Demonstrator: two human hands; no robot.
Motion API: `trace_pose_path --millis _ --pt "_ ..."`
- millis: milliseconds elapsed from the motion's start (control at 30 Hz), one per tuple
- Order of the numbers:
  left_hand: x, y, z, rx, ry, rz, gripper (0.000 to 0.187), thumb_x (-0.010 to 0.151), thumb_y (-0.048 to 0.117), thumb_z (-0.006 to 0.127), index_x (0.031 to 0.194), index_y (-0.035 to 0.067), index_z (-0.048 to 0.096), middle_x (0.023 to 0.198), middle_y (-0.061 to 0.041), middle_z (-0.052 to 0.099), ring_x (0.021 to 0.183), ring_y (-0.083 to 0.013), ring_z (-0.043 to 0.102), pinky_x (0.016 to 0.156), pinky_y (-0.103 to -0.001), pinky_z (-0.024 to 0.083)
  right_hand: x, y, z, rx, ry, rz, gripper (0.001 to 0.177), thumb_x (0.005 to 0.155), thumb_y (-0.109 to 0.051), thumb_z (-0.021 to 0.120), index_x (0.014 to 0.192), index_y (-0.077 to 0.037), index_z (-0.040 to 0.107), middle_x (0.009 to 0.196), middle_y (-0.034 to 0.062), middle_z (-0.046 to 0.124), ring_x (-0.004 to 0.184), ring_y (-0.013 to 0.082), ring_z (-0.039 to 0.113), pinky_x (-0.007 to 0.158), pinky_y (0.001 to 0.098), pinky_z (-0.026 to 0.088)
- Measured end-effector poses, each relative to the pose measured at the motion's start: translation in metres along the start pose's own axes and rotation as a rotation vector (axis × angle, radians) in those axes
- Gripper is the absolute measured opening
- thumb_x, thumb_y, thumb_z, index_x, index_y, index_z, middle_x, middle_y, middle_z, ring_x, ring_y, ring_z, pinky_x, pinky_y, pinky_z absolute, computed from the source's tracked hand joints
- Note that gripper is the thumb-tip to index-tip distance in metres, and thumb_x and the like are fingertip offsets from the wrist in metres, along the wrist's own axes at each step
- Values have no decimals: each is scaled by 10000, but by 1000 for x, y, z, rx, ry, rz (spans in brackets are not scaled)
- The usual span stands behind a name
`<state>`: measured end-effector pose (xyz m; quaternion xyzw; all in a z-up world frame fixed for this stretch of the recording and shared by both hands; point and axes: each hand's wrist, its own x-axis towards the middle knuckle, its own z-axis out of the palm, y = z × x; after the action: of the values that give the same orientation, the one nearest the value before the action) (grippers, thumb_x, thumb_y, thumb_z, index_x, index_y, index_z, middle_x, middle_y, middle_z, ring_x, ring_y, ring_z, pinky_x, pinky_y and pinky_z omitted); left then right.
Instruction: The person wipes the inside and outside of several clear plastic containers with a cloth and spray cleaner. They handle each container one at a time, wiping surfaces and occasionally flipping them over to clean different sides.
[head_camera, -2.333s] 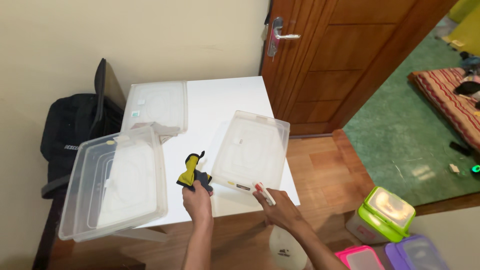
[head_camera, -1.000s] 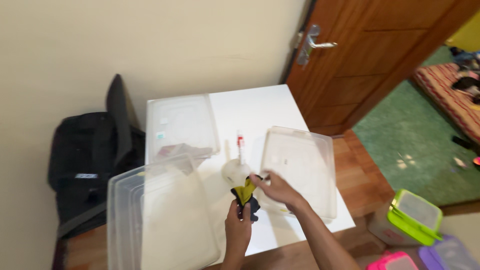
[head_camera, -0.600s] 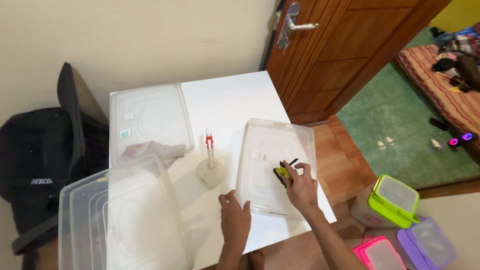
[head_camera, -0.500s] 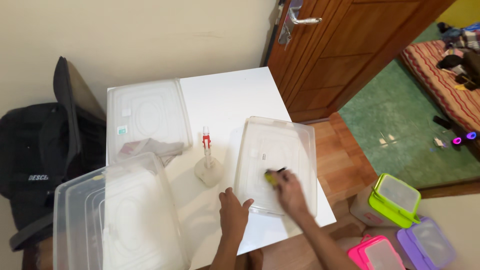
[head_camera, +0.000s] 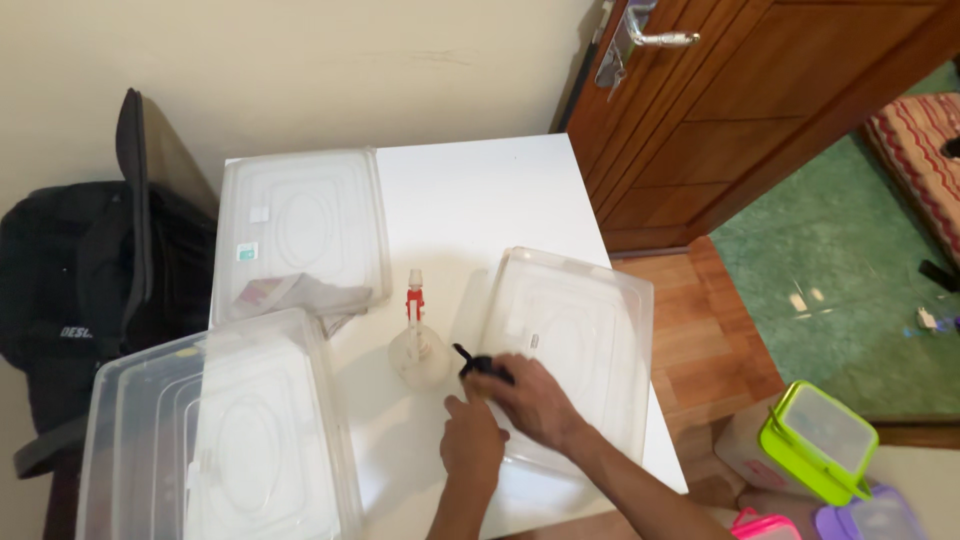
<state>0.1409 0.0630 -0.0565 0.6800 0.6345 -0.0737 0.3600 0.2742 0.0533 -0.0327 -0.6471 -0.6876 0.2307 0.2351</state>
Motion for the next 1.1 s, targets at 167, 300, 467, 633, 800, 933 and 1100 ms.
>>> trace_pose_path --millis 167,300,467,633,800,933,1100 --pt "13 20 -12 262 -167 -15 1232 861 243 826 1641 191 -126 1207 -139 574 1005 -263 696 776 -383 624 52 38 -24 -87 36 250 419 930 -143 635 1338 -227 680 1342 151 618 1147 318 584 1014 464 449" --pt "22 26 -14 370 -254 38 1178 921 145 713 1634 419 -185 1115 -117 638 960 -246 714 758 -380 615 103 77 -17 -587 189 24 667 822 42 504 1487 -14 496 1541 144 436 1466 344 360 1200 533 211" --pt "41 29 1 409 -199 100 1150 924 67 658 1642 331 -200 1072 -109 712 944 -262 719 754 -402 613 104 103 4 -447 89 -115 599 897 70 405 1494 21 405 1615 175 342 1519 306 281 1252 464 155" --pt "52 25 13 460 -168 134 1087 953 67 616 1654 250 -194 987 -100 751 858 -256 747 740 -401 605 125 131 -15 -495 220 177 602 912 40 390 1514 56 376 1600 205 344 1512 318 267 1256 458 138" --pt "59 25 6 406 -284 136 1325 787 34 767 1613 246 -247 1041 -121 743 881 -296 720 741 -415 589 109 109 -5 -244 194 -134 552 960 26 409 1511 -9 435 1598 129 437 1542 266 314 1297 424 184" --pt "57 34 8 418 -170 110 1085 950 57 597 1623 180 -244 962 -181 772 748 -327 746 667 -454 608 115 119 -12 -412 162 49 667 855 62 414 1515 -32 414 1587 154 403 1508 281 289 1251 475 146" --pt "62 46 8 475 -320 -33 1159 938 29 626 1622 177 -298 1026 -233 726 776 -372 724 649 -482 625 83 152 -27 -468 335 324 692 840 37 434 1526 30 348 1595 229 346 1520 333 275 1252 504 161"
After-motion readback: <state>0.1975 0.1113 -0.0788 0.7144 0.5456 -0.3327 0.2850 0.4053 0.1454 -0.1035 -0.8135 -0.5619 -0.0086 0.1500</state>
